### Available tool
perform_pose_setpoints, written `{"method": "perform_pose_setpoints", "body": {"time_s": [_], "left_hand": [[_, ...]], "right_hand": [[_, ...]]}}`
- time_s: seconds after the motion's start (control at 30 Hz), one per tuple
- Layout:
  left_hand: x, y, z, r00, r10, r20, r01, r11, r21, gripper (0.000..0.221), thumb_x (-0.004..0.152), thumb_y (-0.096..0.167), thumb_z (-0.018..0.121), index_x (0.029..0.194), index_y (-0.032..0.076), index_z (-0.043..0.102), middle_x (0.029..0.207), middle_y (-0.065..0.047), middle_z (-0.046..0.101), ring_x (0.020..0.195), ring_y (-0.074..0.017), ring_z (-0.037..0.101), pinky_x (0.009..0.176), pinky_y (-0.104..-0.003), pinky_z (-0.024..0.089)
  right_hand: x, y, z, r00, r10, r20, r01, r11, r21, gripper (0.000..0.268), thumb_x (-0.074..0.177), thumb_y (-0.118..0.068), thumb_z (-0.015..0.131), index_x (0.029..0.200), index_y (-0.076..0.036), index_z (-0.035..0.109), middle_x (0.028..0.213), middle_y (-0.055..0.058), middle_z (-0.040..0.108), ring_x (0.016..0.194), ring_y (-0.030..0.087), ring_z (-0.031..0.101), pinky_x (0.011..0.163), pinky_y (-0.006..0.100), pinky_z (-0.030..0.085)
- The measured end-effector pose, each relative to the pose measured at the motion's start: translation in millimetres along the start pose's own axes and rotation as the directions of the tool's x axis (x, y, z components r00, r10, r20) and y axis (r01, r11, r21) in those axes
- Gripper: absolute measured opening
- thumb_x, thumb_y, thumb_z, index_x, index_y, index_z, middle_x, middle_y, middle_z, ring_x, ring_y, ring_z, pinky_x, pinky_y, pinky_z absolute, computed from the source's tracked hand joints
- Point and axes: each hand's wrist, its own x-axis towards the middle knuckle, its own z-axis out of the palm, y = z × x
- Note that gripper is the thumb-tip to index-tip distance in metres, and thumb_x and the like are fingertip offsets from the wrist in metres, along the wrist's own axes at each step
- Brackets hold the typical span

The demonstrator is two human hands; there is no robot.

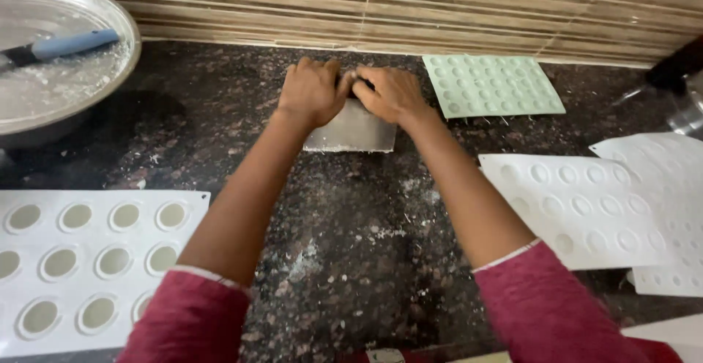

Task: The recorder organizes silicone molds on a granite countertop and uses a metal scraper to clean residue from the surface.

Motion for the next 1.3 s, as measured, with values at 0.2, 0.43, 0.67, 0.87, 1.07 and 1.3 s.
{"method": "perform_pose_setpoints", "body": {"time_s": [0.2, 0.43, 0.67, 0.87, 1.07, 1.3], "left_hand": [[12.9, -28.7, 57.1, 0.922, -0.143, -0.359, 0.213, 0.963, 0.163, 0.044, 0.108, 0.035, 0.046, 0.084, 0.01, 0.073, 0.087, -0.013, 0.075, 0.092, -0.0351, 0.067, 0.083, -0.051, 0.051], [-35.2, -17.2, 70.2, 0.923, -0.14, -0.359, 0.191, 0.975, 0.112, 0.043, 0.107, 0.034, 0.054, 0.074, 0.012, 0.071, 0.078, -0.011, 0.073, 0.072, -0.0315, 0.069, 0.067, -0.046, 0.055], [-90.2, 25.6, 43.5, 0.905, -0.069, -0.42, 0.125, 0.986, 0.108, 0.036, 0.104, 0.03, 0.057, 0.076, 0.012, 0.07, 0.076, -0.006, 0.072, 0.068, -0.0288, 0.066, 0.066, -0.044, 0.054], [-34.7, -7.9, 29.7, 0.857, 0.057, -0.513, 0.064, 0.974, 0.216, 0.036, 0.107, 0.03, 0.057, 0.078, 0.013, 0.07, 0.079, -0.005, 0.072, 0.07, -0.0285, 0.066, 0.063, -0.043, 0.053], [-82.8, 20.4, 39.8, 0.864, 0.017, -0.503, 0.084, 0.98, 0.178, 0.033, 0.106, 0.028, 0.061, 0.077, 0.013, 0.068, 0.077, -0.005, 0.07, 0.072, -0.0273, 0.066, 0.065, -0.042, 0.053], [-57.5, 8.3, 50.4, 0.88, 0.016, -0.474, 0.071, 0.984, 0.164, 0.034, 0.104, 0.032, 0.063, 0.075, 0.014, 0.069, 0.07, -0.009, 0.067, 0.063, -0.0288, 0.063, 0.059, -0.044, 0.05]], "right_hand": [[17.2, -13.0, 52.6, 0.943, 0.266, -0.198, -0.287, 0.954, -0.085, 0.06, 0.107, -0.046, 0.046, 0.069, -0.008, 0.072, 0.058, 0.02, 0.065, 0.05, 0.04, 0.064, 0.05, 0.054, 0.051], [-26.8, -46.3, 55.2, 0.946, 0.28, -0.163, -0.299, 0.949, -0.104, 0.062, 0.108, -0.044, 0.045, 0.066, -0.007, 0.071, 0.062, 0.02, 0.067, 0.051, 0.037, 0.066, 0.051, 0.051, 0.053], [-69.1, -81.5, 22.0, 0.971, 0.155, -0.18, -0.166, 0.985, -0.049, 0.051, 0.109, -0.035, 0.05, 0.072, -0.008, 0.074, 0.06, 0.017, 0.068, 0.048, 0.032, 0.066, 0.047, 0.046, 0.052], [-3.9, -52.3, 25.8, 0.919, -0.024, -0.394, -0.049, 0.983, -0.175, 0.048, 0.109, -0.033, 0.054, 0.072, -0.01, 0.073, 0.064, 0.013, 0.069, 0.053, 0.032, 0.066, 0.049, 0.046, 0.052], [-52.8, -76.2, 24.2, 0.942, 0.103, -0.319, -0.161, 0.973, -0.163, 0.047, 0.109, -0.03, 0.055, 0.072, -0.007, 0.073, 0.063, 0.014, 0.068, 0.052, 0.032, 0.065, 0.053, 0.046, 0.052], [-39.2, -58.5, 27.7, 0.956, 0.077, -0.285, -0.131, 0.976, -0.177, 0.043, 0.106, -0.028, 0.057, 0.07, -0.011, 0.072, 0.068, 0.014, 0.07, 0.056, 0.035, 0.066, 0.055, 0.048, 0.051]]}}
